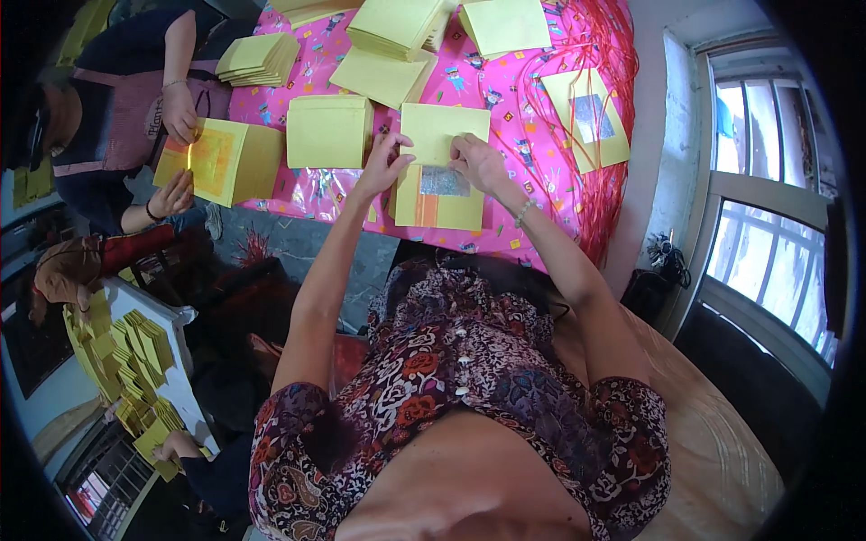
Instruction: The person sets down a tied stack of paper, wipes an object with a cloth, and repeatedly folds sheets of paper around cardboard squares by hand.
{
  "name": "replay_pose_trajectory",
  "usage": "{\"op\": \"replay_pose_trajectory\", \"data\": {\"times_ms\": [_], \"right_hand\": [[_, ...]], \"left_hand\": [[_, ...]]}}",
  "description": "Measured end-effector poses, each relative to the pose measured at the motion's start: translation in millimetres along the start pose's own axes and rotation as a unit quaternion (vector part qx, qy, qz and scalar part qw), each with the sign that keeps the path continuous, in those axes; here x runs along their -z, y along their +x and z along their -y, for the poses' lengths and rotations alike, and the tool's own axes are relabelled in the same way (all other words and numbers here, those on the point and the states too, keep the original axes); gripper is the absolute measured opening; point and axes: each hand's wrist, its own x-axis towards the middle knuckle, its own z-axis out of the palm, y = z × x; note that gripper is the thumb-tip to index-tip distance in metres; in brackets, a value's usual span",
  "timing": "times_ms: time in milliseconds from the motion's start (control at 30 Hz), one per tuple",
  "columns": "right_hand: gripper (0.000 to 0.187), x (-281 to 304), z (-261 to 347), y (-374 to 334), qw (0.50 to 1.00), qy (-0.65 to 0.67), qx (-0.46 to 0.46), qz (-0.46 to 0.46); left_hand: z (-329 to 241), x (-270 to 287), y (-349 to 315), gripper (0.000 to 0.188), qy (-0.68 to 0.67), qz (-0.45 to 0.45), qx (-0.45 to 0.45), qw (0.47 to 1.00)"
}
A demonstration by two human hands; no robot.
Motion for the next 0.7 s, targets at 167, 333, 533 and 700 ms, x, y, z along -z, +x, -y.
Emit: {"op": "replay_pose_trajectory", "data": {"times_ms": [167,333,533,700], "right_hand": [[0.026,0,3,1,1.0,0.0,0.001,0.012],[0.037,7,5,-4,0.998,-0.034,0.044,0.001],[0.039,4,8,1,0.98,-0.18,0.082,-0.037],[0.03,-5,-6,-3,0.936,-0.302,0.154,-0.091]], "left_hand": [[13,-1,-6,0.024,-0.005,-0.02,-0.01,1.0],[7,-5,-2,0.024,0.043,-0.015,-0.016,0.999],[-5,-17,4,0.029,0.07,-0.156,0.022,0.985],[-36,-28,18,0.052,0.169,-0.189,0.176,0.951]]}}
